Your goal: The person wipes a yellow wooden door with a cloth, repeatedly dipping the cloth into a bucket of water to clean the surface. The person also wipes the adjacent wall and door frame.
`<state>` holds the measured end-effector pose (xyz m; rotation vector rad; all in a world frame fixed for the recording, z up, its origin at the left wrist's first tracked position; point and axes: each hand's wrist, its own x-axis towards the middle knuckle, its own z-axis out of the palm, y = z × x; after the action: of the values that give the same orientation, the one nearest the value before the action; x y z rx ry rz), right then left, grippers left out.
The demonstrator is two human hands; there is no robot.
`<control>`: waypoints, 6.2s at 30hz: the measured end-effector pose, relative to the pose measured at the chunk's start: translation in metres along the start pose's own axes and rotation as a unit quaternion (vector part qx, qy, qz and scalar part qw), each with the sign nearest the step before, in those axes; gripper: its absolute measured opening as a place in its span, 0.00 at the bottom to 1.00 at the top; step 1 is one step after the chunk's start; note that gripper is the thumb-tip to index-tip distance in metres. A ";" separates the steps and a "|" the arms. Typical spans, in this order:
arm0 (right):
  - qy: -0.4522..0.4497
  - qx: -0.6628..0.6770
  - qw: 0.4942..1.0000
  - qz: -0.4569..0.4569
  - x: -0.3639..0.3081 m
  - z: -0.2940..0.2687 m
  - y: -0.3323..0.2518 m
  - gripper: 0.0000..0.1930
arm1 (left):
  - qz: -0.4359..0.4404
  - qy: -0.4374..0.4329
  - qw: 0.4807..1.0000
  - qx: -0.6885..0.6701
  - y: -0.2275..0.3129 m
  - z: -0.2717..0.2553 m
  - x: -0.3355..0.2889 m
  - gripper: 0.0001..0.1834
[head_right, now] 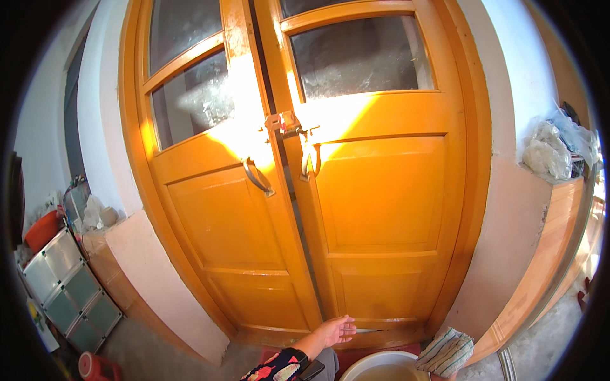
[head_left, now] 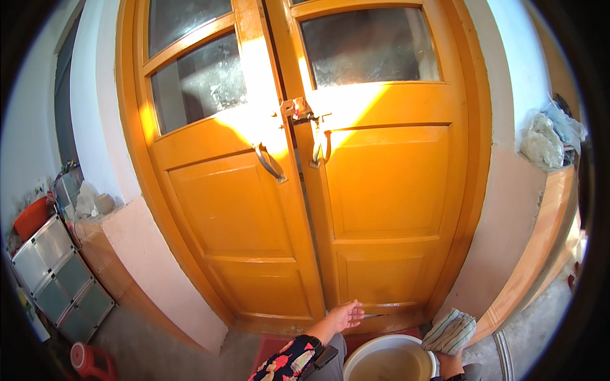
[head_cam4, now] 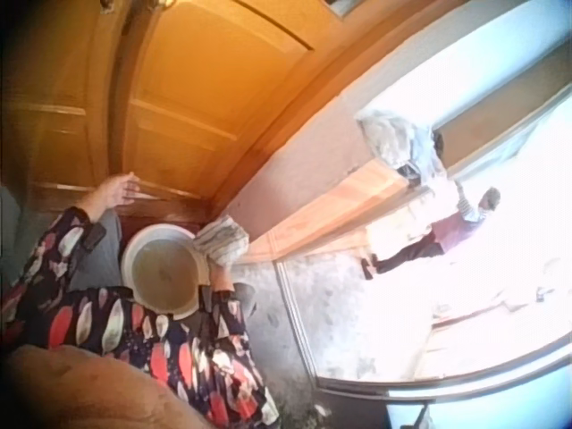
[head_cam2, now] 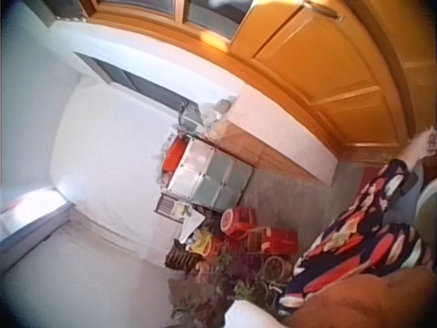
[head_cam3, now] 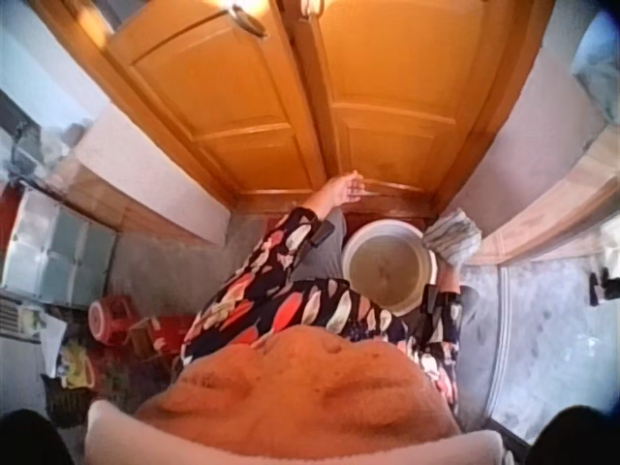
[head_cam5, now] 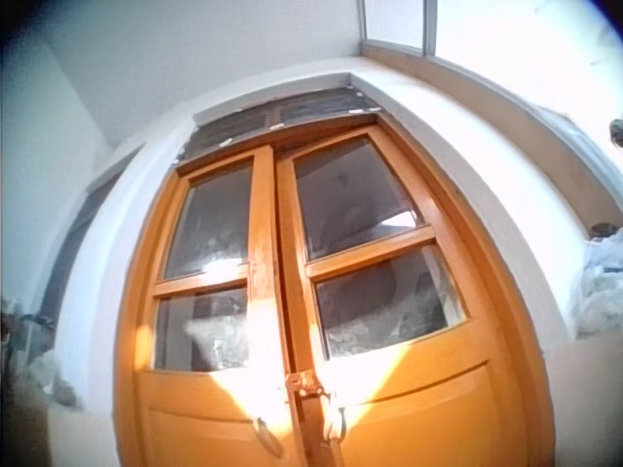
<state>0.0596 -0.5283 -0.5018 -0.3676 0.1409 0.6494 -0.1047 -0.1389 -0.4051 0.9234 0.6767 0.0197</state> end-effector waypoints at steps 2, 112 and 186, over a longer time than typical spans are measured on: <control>-0.009 0.003 1.000 0.000 0.012 0.010 0.002 0.23 | -0.011 0.011 1.000 0.006 0.001 0.000 0.000 0.18; -0.067 0.030 0.997 -0.030 0.019 0.009 -0.002 0.24 | -0.011 0.000 1.000 0.003 0.000 -0.007 0.002 0.18; -0.080 0.048 0.995 -0.028 0.016 0.014 0.010 0.24 | 0.507 0.391 0.698 0.321 0.411 0.148 -0.081 0.14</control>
<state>0.0662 -0.5070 -0.4956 -0.2245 0.0081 0.6122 0.0205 -0.0170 0.0031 1.9310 0.8785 1.3177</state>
